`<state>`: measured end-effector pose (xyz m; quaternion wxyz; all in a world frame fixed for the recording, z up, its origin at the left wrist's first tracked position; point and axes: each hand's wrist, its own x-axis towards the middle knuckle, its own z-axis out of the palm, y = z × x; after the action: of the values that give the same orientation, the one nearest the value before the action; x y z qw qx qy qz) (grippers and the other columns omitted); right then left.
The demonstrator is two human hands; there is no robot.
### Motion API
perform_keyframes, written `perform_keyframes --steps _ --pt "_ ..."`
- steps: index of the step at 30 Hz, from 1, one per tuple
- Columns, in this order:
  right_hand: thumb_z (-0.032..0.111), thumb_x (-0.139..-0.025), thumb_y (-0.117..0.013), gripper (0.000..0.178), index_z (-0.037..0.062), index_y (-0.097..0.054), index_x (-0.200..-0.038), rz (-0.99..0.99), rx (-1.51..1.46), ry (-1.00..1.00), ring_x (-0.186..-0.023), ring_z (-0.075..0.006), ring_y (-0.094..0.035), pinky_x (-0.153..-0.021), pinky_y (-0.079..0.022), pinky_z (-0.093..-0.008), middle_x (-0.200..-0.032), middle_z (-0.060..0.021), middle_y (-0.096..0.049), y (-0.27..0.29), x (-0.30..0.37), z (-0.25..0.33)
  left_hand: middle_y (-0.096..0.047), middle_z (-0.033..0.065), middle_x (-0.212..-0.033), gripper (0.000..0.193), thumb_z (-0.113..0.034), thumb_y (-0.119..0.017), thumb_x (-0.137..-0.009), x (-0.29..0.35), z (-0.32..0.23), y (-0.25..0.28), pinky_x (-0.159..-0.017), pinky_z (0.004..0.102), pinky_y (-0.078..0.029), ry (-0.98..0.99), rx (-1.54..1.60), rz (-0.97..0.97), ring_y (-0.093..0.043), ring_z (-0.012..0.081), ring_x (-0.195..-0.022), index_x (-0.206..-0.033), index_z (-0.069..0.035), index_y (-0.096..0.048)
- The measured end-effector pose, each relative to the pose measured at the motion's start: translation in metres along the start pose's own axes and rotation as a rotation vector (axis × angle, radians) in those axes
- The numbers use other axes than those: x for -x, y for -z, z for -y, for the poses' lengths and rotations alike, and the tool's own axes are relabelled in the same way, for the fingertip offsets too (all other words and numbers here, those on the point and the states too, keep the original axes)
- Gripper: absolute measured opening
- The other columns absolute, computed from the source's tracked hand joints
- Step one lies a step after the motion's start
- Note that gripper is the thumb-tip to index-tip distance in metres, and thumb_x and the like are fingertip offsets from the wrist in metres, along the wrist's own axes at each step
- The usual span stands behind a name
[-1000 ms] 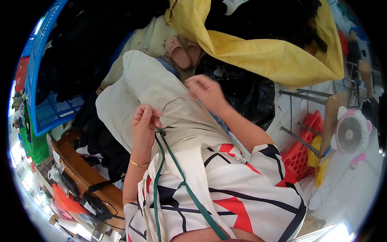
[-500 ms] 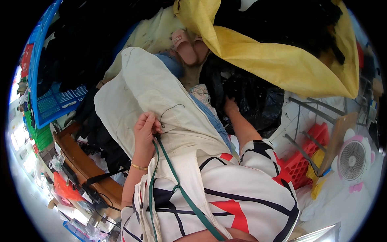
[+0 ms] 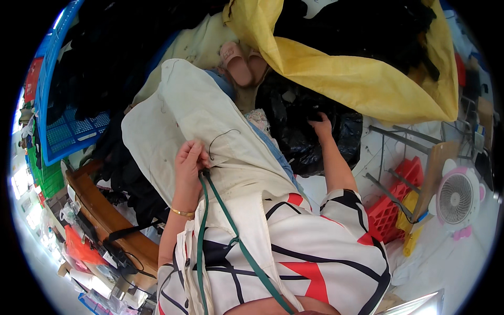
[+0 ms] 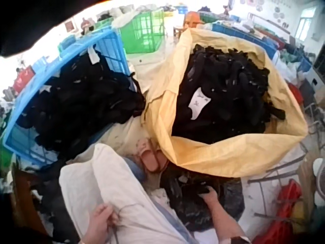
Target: The person sits on the floor and hand-sews black slip-on shoes using a needle and thread. They repeatedly pull the thread through the shoe material, adjust the shoe position, and occasionally pick up additional shoes from a nearby pile to continue stitching.
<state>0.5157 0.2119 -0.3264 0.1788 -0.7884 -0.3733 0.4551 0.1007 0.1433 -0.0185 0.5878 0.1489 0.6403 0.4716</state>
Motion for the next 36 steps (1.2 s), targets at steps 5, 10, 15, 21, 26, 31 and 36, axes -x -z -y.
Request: perform_keyframes --steps 5,10,15,21,26,31,36 --pt "0.007 -0.077 -0.078 0.043 0.0116 -0.063 -0.116 0.143 -0.689 -0.058 -0.094 -0.0238 -0.067 -0.075 -0.054 -0.0401 -0.104 -0.0037 -0.068 0.032 0.061 0.088 -0.060 0.0006 -0.071 0.012 -0.018 -0.060 -0.098 -0.002 0.001 0.031 -0.057 0.0242 -0.048 -0.107 0.151 0.000 -0.054 0.0092 -0.060 -0.097 -0.006 -0.062" --pt "0.000 -0.082 -0.071 0.035 0.0076 -0.061 -0.115 0.379 -1.068 0.012 -0.094 -0.0238 -0.067 -0.077 -0.056 -0.0388 -0.102 -0.0047 -0.067 0.059 0.113 0.166 -0.060 0.0011 -0.072 0.011 -0.016 -0.060 -0.098 0.007 -0.001 0.063 -0.057 0.0245 -0.048 -0.145 0.231 -0.100 -0.054 0.0098 -0.061 -0.098 -0.005 -0.062" --pt "-0.005 -0.080 -0.067 0.041 0.0022 -0.059 -0.119 0.774 -1.027 0.084 -0.097 -0.0247 -0.067 -0.087 -0.055 -0.0399 -0.105 -0.0093 -0.067 0.039 0.214 0.276 -0.060 0.0008 -0.073 0.010 -0.015 -0.062 -0.097 0.013 -0.007 0.103 -0.057 0.0238 -0.049 -0.260 0.281 -0.165 -0.055 0.0093 -0.060 -0.097 -0.005 -0.063" --pt "-0.004 -0.076 -0.076 0.058 0.0019 -0.054 -0.129 1.088 -0.596 0.147 -0.097 -0.0176 -0.065 -0.086 -0.054 -0.0326 -0.109 -0.0073 -0.065 -0.070 0.288 0.330 -0.061 0.0004 -0.072 0.011 -0.017 -0.062 -0.097 0.022 -0.018 0.149 -0.057 0.0226 -0.050 -0.433 0.384 -0.233 -0.055 0.0074 -0.060 -0.096 -0.006 -0.063" --pt "0.030 -0.092 -0.066 0.058 -0.0034 -0.046 -0.135 0.861 0.250 0.851 -0.102 -0.0281 -0.065 -0.089 -0.051 -0.0366 -0.111 -0.0157 -0.066 -0.148 0.292 0.309 -0.060 0.0000 -0.074 0.012 -0.016 -0.059 -0.099 0.034 -0.018 0.158 -0.060 0.0239 -0.049 -0.491 0.447 -0.235 -0.054 0.0079 -0.062 -0.097 -0.005 -0.062" --pt "0.039 -0.094 -0.059 0.055 0.0047 -0.049 -0.135 0.757 0.479 1.019 -0.092 -0.0346 -0.065 -0.080 -0.051 -0.0429 -0.101 -0.0174 -0.068 -0.131 0.321 0.338 -0.061 0.0009 -0.076 0.012 -0.014 -0.058 -0.099 0.043 -0.025 0.167 -0.063 0.0243 -0.051 -0.601 0.464 -0.231 -0.056 0.0081 -0.066 -0.100 -0.003 -0.062" --pt "0.022 -0.092 -0.066 0.028 0.0140 -0.064 -0.119 0.513 0.287 1.273 -0.071 -0.0274 -0.065 -0.065 -0.051 -0.0362 -0.087 -0.0132 -0.066 -0.108 0.315 0.352 -0.064 0.0038 -0.085 0.022 -0.009 -0.054 -0.099 0.058 -0.030 0.140 -0.070 0.0241 -0.052 -0.520 0.305 -0.050 -0.060 0.0093 -0.073 -0.118 0.000 -0.060"
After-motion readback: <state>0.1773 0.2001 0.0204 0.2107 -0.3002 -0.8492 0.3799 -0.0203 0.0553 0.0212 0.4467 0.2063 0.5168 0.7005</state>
